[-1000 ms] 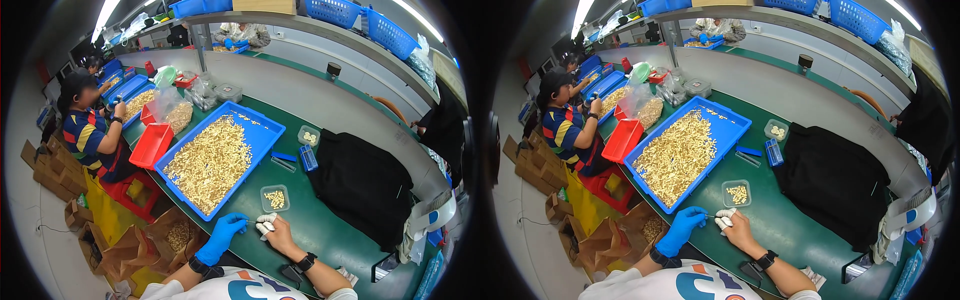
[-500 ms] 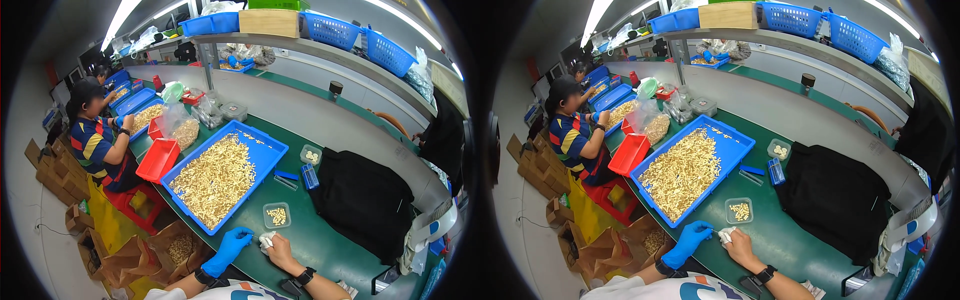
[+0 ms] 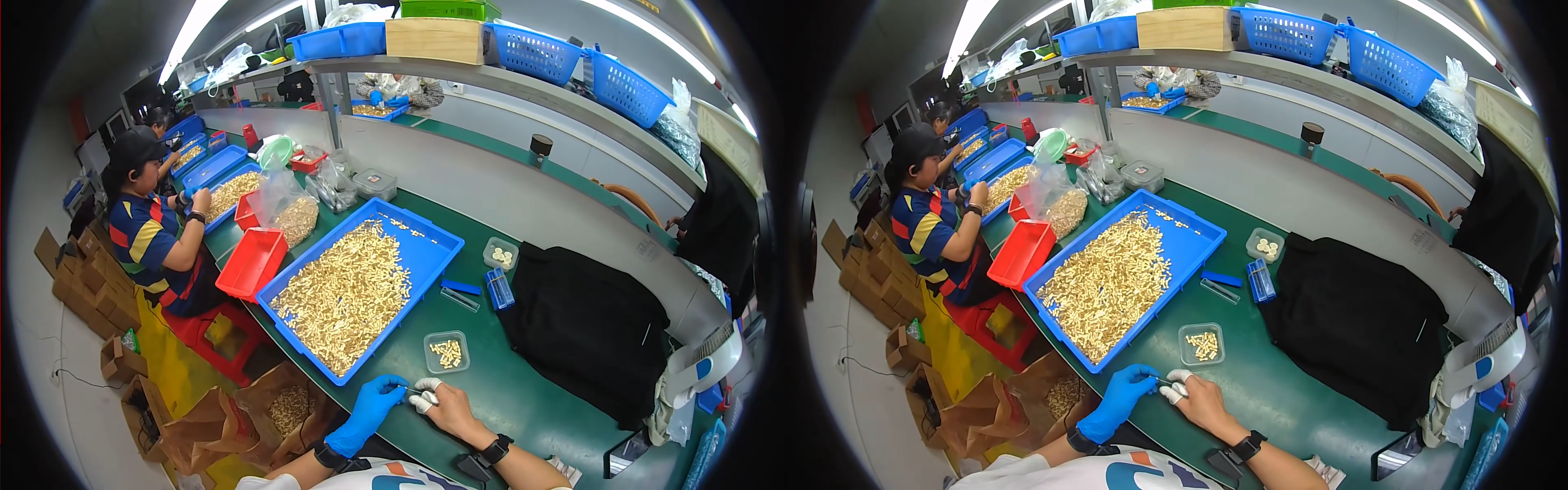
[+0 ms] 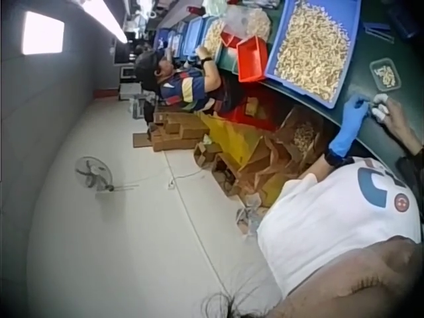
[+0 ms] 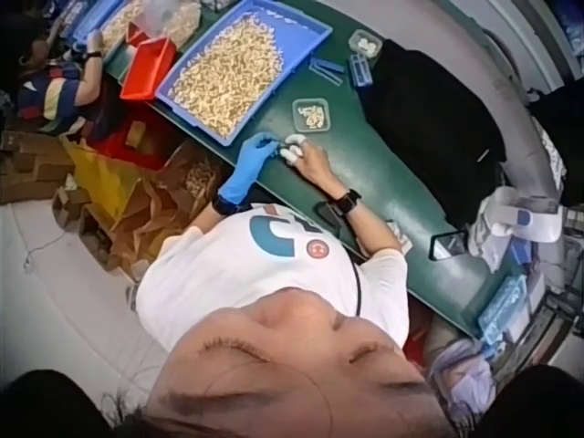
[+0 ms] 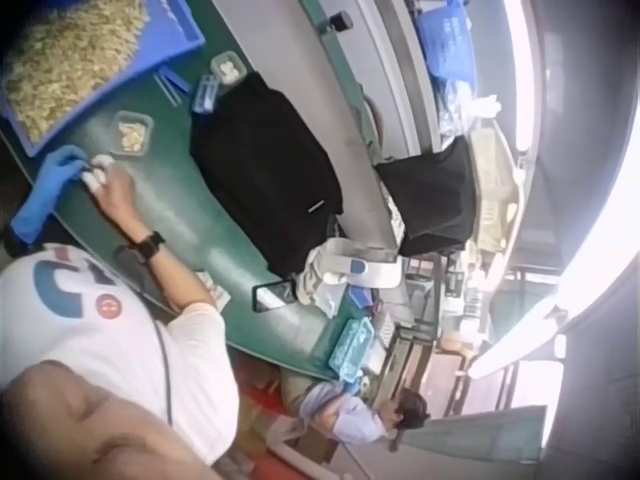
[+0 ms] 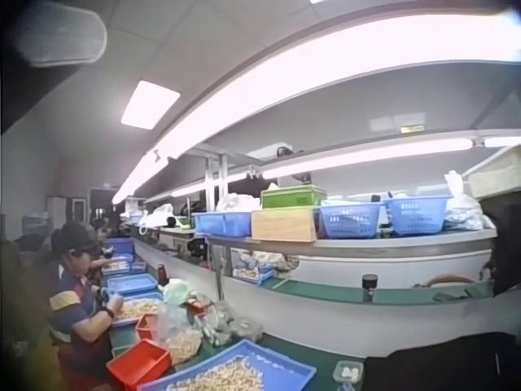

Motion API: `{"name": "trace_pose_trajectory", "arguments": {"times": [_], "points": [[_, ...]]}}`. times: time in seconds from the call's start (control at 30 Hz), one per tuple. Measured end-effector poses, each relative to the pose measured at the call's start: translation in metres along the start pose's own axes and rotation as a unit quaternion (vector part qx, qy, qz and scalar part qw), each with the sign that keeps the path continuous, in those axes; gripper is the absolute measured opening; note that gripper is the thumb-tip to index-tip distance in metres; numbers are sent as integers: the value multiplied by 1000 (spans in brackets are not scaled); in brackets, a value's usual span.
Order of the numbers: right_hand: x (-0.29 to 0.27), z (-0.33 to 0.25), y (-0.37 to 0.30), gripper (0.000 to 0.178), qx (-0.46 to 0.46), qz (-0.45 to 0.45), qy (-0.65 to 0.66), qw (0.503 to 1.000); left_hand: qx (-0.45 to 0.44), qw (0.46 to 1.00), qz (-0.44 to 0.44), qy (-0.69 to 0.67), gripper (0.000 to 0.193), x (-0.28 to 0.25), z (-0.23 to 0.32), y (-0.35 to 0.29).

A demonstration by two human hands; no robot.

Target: The person picks up a metal component from a blue tray, wipes it with a cloth, and places it into a small clear container.

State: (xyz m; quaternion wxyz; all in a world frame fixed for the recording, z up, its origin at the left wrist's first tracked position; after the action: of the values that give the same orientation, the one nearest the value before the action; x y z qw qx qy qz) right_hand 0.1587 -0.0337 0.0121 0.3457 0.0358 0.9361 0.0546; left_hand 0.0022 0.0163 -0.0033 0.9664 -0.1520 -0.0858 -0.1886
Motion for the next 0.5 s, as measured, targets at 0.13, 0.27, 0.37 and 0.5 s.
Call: {"name": "trace_pose_trajectory", "arguments": {"times": [0.13,0.27,0.37,0.5], "points": [[15,28,-4,20,-90,45,-57,993,7,1000,-5,-4,15,-1,-4,1],[7,8,1,20,-35,2,-8,999,14,1000,19,-8,15,-6,1,-2],[3,4,1,19,-33,12,15,999,18,1000,8,-13,15,-7,0,1],[5,10,-1,18,-55,9,-11,998,18,999,6,-28,14,-7,-1,0]]}}
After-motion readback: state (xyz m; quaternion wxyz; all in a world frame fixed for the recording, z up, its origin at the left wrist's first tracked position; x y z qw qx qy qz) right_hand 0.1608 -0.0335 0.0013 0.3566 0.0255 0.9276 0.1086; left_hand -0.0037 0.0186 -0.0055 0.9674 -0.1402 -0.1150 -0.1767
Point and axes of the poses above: each hand's wrist, its own y-axis towards the middle knuckle, its own x-axis out of the palm, z = x × y, the point moved 2 cm from there along y, towards the middle knuckle, and after that the axes turned 5 degrees about -y, right-handed, at the moved point
